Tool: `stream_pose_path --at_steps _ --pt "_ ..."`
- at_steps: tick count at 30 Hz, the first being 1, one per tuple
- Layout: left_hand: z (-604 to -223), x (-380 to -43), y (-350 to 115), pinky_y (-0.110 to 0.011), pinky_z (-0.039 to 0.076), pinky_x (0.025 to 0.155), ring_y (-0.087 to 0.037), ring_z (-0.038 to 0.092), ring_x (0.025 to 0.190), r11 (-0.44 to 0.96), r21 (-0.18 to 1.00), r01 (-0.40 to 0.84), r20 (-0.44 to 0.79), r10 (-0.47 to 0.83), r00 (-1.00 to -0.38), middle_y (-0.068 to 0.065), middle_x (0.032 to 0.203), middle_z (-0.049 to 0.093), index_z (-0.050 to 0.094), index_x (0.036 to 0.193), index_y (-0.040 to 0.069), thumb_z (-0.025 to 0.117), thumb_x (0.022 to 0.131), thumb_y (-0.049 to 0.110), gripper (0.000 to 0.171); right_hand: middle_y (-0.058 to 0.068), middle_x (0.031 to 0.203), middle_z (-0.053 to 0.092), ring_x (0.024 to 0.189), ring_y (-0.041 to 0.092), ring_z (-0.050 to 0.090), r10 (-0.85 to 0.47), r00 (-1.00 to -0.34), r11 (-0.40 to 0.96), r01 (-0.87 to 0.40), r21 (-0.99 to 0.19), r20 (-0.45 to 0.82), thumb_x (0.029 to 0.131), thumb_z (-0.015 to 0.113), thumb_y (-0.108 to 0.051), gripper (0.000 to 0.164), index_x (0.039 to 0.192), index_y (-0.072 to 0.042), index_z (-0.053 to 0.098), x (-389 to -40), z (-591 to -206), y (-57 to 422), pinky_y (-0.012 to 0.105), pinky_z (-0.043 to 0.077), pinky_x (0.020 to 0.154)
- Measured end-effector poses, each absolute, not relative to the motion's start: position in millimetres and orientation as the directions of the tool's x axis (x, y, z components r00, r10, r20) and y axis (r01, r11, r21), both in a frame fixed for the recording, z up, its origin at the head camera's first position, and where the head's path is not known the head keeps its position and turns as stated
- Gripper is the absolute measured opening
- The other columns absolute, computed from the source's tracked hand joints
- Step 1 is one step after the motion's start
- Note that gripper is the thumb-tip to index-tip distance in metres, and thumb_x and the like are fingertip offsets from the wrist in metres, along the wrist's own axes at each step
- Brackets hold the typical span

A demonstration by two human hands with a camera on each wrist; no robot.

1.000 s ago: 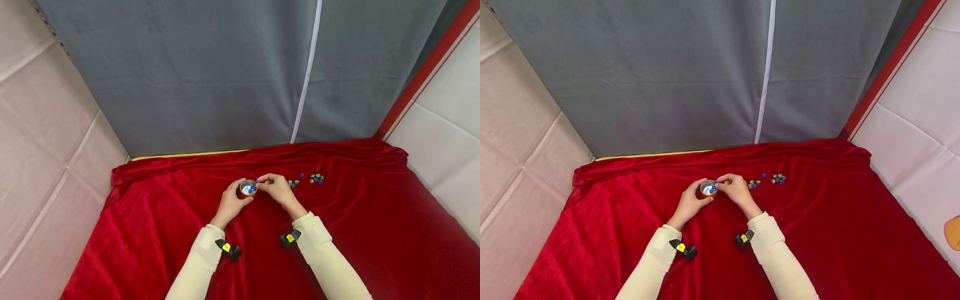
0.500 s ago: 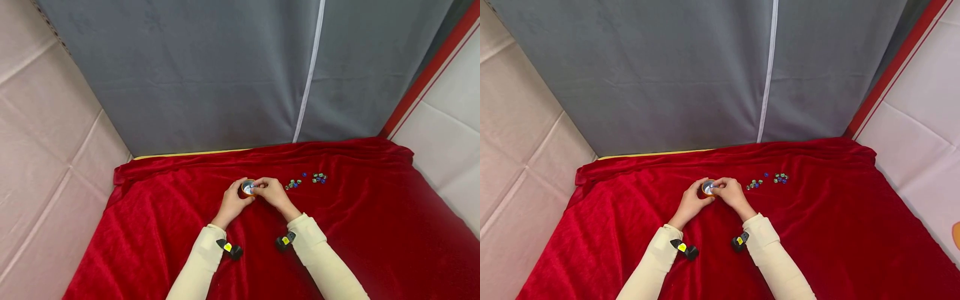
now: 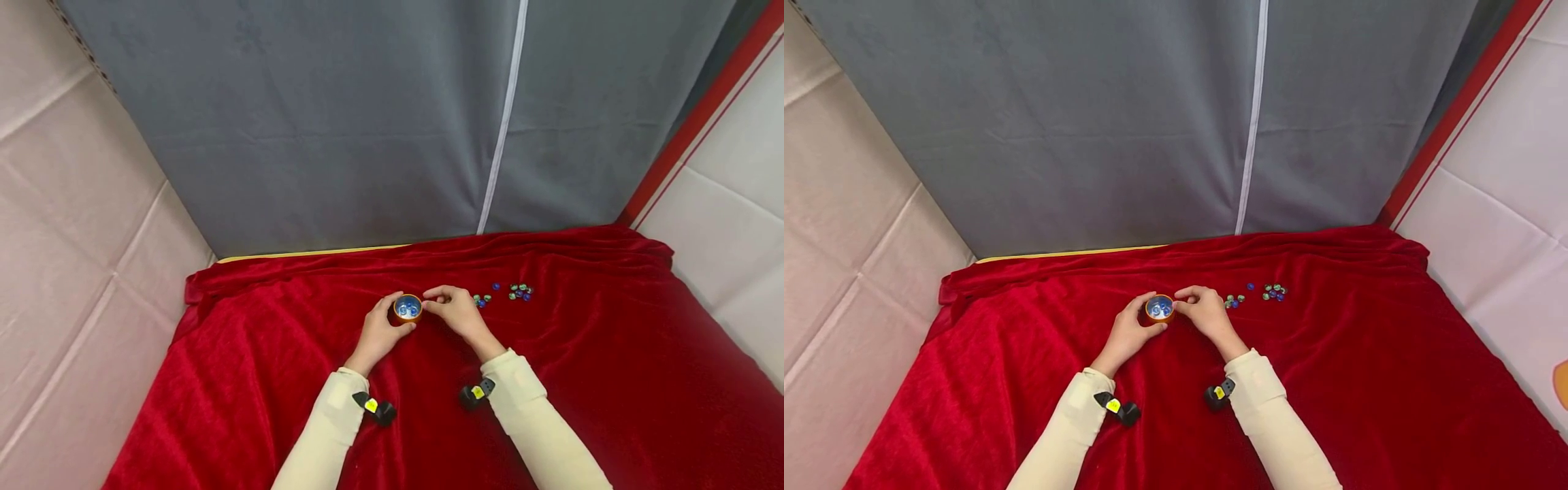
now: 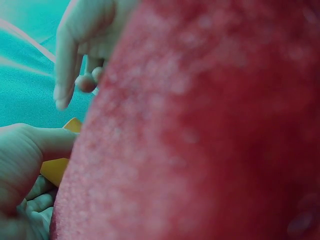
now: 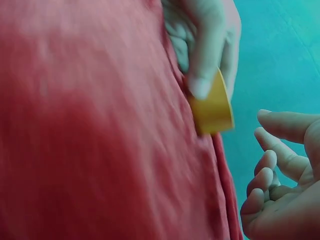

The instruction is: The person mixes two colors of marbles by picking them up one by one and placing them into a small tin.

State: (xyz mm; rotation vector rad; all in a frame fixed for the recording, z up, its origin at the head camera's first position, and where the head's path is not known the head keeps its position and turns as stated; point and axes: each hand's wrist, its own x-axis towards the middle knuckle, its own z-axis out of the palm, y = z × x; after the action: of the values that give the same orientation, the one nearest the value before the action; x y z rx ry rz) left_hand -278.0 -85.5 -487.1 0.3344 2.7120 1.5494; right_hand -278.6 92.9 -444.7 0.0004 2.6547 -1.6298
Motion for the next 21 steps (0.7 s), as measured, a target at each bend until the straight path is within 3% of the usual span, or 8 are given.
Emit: stream_pose_path --at_steps 14,21 --pt "-488 -279 -88 -0.047 0.042 0.107 -0.031 0.052 0.126 0.491 0.852 0.181 0.107 0.176 -0.979 -0.014 0.137 0.055 0.053 0.137 0.011 0.08 0.076 0.013 0.066 -0.001 0.071 0.052 0.06 0.01 0.041 0.062 -0.997 0.494 0.066 -0.867 -0.04 0.088 0.067 -0.014 0.03 0.113 0.002 0.068 -279 -442 164 0.021 0.036 0.052" --pt "-488 -279 -89 -0.048 0.042 0.106 -0.032 0.052 0.126 0.489 0.852 0.185 0.113 0.173 -0.978 -0.014 0.137 0.055 0.053 0.136 0.01 0.08 0.076 0.013 0.066 0.0 0.076 0.055 0.065 0.011 0.043 0.071 -0.995 0.56 0.093 -0.823 -0.064 0.088 0.067 -0.016 0.029 0.112 0.001 0.068 -275 -448 182 0.021 0.037 0.057"
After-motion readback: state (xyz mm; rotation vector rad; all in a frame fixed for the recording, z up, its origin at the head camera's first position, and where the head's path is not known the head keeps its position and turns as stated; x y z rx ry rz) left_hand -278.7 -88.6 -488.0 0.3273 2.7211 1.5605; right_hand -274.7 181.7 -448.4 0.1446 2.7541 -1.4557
